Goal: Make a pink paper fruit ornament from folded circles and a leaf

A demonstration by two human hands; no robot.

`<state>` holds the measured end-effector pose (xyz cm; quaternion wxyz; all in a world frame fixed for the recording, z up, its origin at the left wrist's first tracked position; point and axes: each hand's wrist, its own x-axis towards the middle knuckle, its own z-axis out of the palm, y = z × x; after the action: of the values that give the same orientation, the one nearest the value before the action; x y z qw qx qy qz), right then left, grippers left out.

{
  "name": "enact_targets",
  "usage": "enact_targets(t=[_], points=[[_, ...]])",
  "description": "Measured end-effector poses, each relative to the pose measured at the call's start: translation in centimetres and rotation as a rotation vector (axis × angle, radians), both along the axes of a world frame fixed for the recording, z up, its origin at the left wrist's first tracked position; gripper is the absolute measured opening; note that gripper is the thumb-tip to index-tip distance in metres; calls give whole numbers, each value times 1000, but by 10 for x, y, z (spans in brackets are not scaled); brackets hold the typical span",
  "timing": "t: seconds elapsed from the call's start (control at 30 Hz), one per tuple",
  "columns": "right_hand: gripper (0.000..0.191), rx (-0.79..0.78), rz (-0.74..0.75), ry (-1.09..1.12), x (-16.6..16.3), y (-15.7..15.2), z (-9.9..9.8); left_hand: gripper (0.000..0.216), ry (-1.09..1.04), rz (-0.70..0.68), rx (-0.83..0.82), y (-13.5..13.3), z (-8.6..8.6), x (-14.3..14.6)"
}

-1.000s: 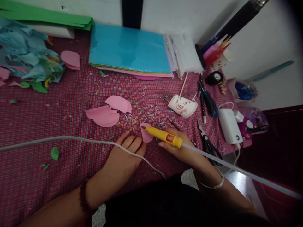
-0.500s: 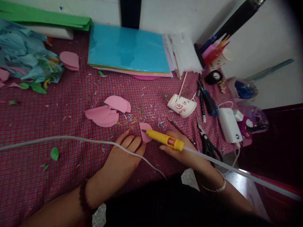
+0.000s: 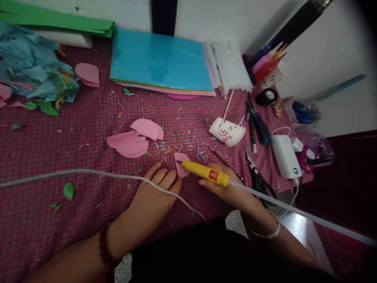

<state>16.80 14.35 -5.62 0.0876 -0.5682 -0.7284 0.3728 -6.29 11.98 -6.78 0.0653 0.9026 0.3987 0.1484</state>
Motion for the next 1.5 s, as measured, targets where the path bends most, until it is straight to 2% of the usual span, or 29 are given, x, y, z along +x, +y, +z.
enact_targets(t=[0.3,0.73,1.07,1.2,1.33,1.5], points=[[24,37,-92,66,-2,-1,-1,25,23,-8,-26,0,1,0],[24,26,-98,71,-6,2,2,23,-12,-7,-1,0,-3,0],[16,-67,-153,224,-2,-1,6,21,-20,6,10,-1,-3,1],[15,-74,-157,287,2,-4,1,20,-22,14,27,-1,-6,1],[13,-29,-195,243,7,-7,-7,20,-13,28,15,-2,-5,1],[13,-50,-179,263,7,-7,-2,19,-38,32,23,-2,-4,2]])
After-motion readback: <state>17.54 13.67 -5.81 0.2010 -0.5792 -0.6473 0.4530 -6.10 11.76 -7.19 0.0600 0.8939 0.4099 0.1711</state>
